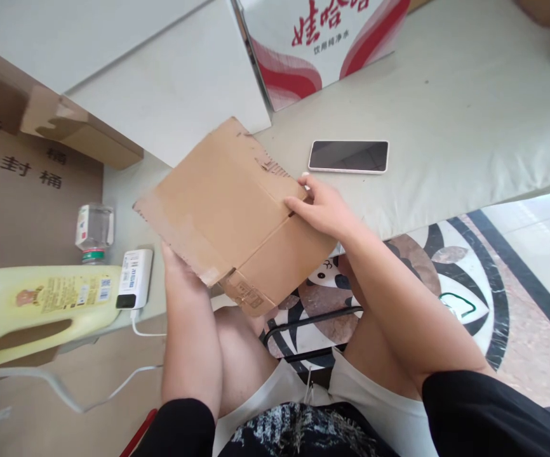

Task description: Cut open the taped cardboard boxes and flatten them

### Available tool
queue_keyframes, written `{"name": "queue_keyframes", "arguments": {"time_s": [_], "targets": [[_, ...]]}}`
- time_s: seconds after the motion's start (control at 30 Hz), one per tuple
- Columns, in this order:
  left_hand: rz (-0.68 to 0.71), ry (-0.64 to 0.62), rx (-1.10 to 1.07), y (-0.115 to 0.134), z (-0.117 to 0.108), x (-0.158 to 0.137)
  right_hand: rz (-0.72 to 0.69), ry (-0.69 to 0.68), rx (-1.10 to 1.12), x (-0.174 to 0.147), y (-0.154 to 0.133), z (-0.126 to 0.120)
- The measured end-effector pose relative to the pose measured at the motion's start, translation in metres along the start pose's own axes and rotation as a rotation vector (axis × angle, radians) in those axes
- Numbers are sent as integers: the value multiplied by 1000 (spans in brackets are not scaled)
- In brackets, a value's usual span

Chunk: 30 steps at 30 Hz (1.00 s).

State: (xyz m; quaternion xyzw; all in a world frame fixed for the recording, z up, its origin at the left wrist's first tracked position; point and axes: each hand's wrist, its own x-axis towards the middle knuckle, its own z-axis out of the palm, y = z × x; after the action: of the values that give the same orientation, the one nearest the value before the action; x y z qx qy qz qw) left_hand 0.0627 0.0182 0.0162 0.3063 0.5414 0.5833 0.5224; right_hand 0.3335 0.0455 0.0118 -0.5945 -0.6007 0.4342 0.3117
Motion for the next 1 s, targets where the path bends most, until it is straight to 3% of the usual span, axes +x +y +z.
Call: {"name": "queue_keyframes", "arguments": {"time_s": [0.07, 0.2, 0.27, 0.4, 0.47, 0.57, 0.67, 0.73, 0.87, 1.0], "targets": [[25, 15, -92, -2, -2, 3, -8, -3, -114, 0, 2, 2], [11, 59, -181, -2, -4, 10, -17, 127, -263, -1, 2, 2], [1, 143, -197, -2, -8, 14, -10, 113, -126, -2, 0, -2], [58, 218, -327, -1, -16, 24, 26, 118, 389, -4, -5, -7], [106, 227, -358, -2, -18, 30, 57, 24, 552, -7, -7, 1], [131, 270, -344, -7, -16, 36, 121, -128, 585, -15, -11, 21], [113, 294, -323, -8, -15, 38, 171, -136, 592, -20, -20, 36], [127, 220, -364, -5, -16, 37, 207, -97, 656, -21, -29, 35], [75, 133, -411, 2, -16, 32, 187, 15, 782, -26, -41, 7], [-42, 148, -408, 7, -7, 28, 248, 189, 617, -50, -35, -48]]}}
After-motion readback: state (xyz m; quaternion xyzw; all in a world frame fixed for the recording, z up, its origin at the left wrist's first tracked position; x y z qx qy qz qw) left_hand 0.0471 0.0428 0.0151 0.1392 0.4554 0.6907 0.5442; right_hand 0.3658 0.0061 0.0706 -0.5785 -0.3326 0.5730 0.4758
